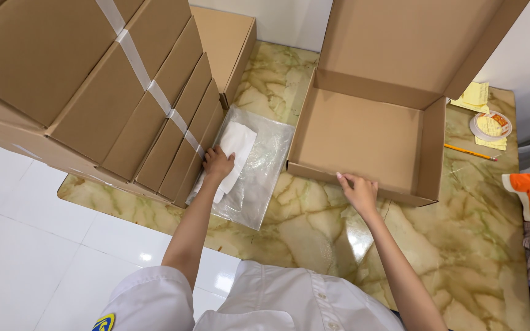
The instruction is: The person places a white folded item wrapped in plastic into a cardboard box, closes the lid, and secures the box by tying a white ribbon around it in a cross pattern and finishing with a bow.
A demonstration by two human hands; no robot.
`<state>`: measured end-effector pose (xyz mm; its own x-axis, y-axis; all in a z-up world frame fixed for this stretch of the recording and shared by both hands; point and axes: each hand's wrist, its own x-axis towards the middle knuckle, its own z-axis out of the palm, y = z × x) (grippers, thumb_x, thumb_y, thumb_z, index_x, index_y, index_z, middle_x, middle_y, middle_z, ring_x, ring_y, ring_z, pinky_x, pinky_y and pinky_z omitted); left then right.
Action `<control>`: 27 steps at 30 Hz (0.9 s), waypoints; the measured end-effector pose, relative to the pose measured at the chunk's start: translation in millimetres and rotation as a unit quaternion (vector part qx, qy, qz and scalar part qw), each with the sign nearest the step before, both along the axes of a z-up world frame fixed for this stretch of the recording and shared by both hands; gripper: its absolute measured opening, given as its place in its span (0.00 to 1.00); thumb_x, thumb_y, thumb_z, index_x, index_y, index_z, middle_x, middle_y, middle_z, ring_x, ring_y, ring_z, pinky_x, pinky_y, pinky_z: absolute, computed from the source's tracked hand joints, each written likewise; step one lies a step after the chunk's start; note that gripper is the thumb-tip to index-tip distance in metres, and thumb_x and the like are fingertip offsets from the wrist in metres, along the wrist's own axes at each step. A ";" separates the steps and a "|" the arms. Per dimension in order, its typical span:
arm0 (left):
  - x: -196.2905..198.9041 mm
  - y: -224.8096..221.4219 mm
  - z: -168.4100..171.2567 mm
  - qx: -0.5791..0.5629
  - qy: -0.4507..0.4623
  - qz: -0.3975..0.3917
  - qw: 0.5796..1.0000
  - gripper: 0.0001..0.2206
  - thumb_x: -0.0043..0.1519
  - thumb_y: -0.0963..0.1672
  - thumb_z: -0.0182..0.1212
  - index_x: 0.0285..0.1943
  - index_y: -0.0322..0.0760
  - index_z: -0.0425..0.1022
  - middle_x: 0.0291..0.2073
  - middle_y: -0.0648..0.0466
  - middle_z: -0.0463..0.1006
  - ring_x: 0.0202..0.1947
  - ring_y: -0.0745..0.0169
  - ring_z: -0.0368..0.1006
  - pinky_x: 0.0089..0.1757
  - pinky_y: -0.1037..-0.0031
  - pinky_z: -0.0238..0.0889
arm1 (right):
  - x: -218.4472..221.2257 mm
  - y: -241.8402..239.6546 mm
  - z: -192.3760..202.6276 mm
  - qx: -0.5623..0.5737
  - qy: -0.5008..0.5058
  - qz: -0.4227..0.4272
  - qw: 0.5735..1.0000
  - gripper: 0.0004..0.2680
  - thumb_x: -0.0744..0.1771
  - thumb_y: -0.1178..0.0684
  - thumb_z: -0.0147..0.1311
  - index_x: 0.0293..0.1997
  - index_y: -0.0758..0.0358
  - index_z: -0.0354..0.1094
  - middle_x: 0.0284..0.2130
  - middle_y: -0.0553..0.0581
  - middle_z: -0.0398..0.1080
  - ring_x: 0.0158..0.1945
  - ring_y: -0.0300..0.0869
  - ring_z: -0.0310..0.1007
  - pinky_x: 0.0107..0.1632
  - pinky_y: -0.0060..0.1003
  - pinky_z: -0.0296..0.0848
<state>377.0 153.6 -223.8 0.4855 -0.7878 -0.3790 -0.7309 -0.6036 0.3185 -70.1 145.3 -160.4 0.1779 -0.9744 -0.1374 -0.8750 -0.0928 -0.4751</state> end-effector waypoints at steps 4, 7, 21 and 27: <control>7.0 -0.5 -23.0 0.009 0.020 0.011 1.000 0.35 0.68 0.58 0.40 0.78 0.35 0.45 0.68 0.39 0.54 0.68 0.40 0.53 0.58 0.50 0.55 | 2.2 6.4 10.1 0.043 -0.002 -0.002 0.999 0.16 0.70 0.34 0.44 0.53 0.43 0.78 0.49 0.54 0.79 0.59 0.57 0.73 0.66 0.54 0.55; -2.0 11.0 -6.5 0.002 0.032 0.010 0.999 0.36 0.67 0.59 0.45 0.78 0.36 0.47 0.69 0.39 0.53 0.69 0.40 0.52 0.60 0.51 0.54 | 1.3 2.4 16.0 0.085 0.007 -0.006 0.996 0.17 0.70 0.31 0.43 0.54 0.41 0.77 0.51 0.53 0.78 0.61 0.58 0.72 0.66 0.56 0.55; -10.9 4.3 52.6 -0.028 0.055 -0.025 0.998 0.42 0.48 0.52 0.76 0.67 0.28 0.59 0.56 0.36 0.73 0.59 0.41 0.70 0.50 0.53 0.69 | -54.3 -38.5 21.9 -0.083 -0.145 0.026 0.986 0.07 0.68 0.50 0.56 0.49 0.52 0.78 0.41 0.61 0.78 0.51 0.56 0.77 0.55 0.54 0.73; -12.2 -37.5 117.4 -0.155 -0.003 -0.129 0.979 0.35 0.45 0.50 0.76 0.59 0.31 0.67 0.56 0.35 0.71 0.56 0.28 0.72 0.49 0.43 0.71 | -80.3 -48.4 15.1 -0.071 -0.156 -0.033 0.985 0.06 0.69 0.48 0.57 0.48 0.49 0.79 0.43 0.55 0.78 0.52 0.49 0.77 0.55 0.44 0.73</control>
